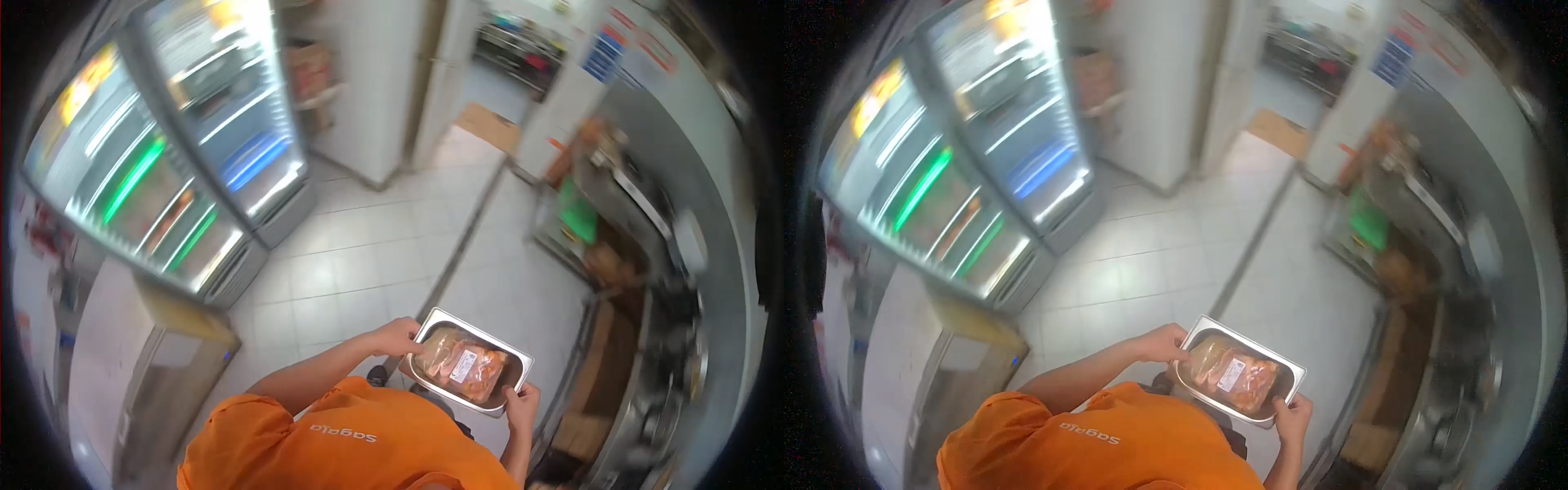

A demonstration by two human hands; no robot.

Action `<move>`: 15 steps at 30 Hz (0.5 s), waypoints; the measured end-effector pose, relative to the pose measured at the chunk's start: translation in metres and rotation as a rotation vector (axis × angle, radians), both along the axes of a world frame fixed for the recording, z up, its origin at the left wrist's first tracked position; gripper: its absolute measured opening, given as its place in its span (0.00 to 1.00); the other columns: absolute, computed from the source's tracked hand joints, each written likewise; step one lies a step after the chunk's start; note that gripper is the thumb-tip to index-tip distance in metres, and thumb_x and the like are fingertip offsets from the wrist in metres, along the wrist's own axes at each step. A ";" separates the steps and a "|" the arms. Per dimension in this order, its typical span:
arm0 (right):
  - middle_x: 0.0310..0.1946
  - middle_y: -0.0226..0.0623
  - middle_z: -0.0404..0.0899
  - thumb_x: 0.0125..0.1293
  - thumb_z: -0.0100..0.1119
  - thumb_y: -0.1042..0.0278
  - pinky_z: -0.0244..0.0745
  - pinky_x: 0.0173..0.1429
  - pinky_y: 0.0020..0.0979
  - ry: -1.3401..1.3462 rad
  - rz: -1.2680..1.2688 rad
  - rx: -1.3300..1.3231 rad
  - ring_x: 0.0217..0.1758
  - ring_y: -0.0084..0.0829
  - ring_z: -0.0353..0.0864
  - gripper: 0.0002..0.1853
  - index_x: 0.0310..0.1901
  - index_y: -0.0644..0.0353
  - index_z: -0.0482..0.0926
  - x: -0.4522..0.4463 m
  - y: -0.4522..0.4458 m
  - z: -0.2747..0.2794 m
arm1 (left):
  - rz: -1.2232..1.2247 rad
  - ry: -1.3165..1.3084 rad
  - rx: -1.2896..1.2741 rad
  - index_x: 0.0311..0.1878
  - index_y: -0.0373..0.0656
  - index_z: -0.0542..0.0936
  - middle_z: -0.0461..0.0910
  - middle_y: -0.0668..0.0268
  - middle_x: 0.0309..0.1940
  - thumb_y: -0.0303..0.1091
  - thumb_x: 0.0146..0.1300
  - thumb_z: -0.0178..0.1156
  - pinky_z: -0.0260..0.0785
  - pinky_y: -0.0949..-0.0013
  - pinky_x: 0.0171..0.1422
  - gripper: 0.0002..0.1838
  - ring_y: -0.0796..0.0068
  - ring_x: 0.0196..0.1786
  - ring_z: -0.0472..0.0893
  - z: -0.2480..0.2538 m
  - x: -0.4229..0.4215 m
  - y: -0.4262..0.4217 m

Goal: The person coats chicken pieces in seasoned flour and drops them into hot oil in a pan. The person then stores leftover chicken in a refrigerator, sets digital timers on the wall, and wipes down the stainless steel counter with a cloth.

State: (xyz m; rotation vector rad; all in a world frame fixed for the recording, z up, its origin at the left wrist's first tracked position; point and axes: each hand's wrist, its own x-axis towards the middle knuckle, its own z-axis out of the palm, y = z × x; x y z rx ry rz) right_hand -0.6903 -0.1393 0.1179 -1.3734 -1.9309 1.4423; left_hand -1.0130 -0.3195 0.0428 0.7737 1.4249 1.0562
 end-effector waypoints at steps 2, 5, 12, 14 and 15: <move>0.25 0.28 0.79 0.66 0.65 0.72 0.66 0.30 0.24 -0.110 0.273 -0.055 0.26 0.16 0.73 0.06 0.33 0.65 0.83 -0.079 0.032 0.016 | 0.207 -0.080 0.013 0.42 0.36 0.86 0.82 0.69 0.27 0.33 0.57 0.68 0.70 0.71 0.31 0.12 0.81 0.28 0.76 -0.026 -0.031 -0.029; 0.33 0.28 0.80 0.70 0.62 0.69 0.71 0.37 0.25 -0.025 0.391 -0.181 0.35 0.18 0.76 0.06 0.38 0.61 0.79 -0.217 0.085 0.040 | 0.598 -0.311 -0.030 0.43 0.36 0.86 0.82 0.69 0.29 0.30 0.58 0.67 0.72 0.69 0.34 0.11 0.79 0.32 0.79 -0.008 -0.097 -0.061; 0.42 0.38 0.84 0.68 0.63 0.69 0.76 0.54 0.31 0.294 0.996 0.275 0.47 0.28 0.82 0.12 0.50 0.64 0.78 -0.504 0.119 0.097 | 1.545 -0.169 -0.229 0.36 0.29 0.81 0.81 0.62 0.30 0.28 0.57 0.68 0.77 0.65 0.32 0.10 0.73 0.30 0.82 0.067 -0.027 -0.120; 0.47 0.42 0.84 0.68 0.63 0.68 0.77 0.57 0.34 0.480 1.183 0.232 0.52 0.35 0.84 0.18 0.57 0.62 0.76 -0.555 0.058 0.146 | 1.798 -0.110 -0.115 0.36 0.29 0.80 0.82 0.58 0.31 0.26 0.58 0.66 0.80 0.63 0.31 0.08 0.68 0.29 0.83 0.093 0.036 -0.121; 0.51 0.44 0.83 0.67 0.65 0.65 0.77 0.59 0.36 0.567 1.297 0.249 0.55 0.38 0.84 0.22 0.60 0.62 0.74 -0.583 0.023 0.164 | 1.879 -0.053 -0.144 0.38 0.28 0.81 0.83 0.57 0.34 0.24 0.59 0.64 0.82 0.63 0.33 0.08 0.67 0.31 0.85 0.079 0.069 -0.138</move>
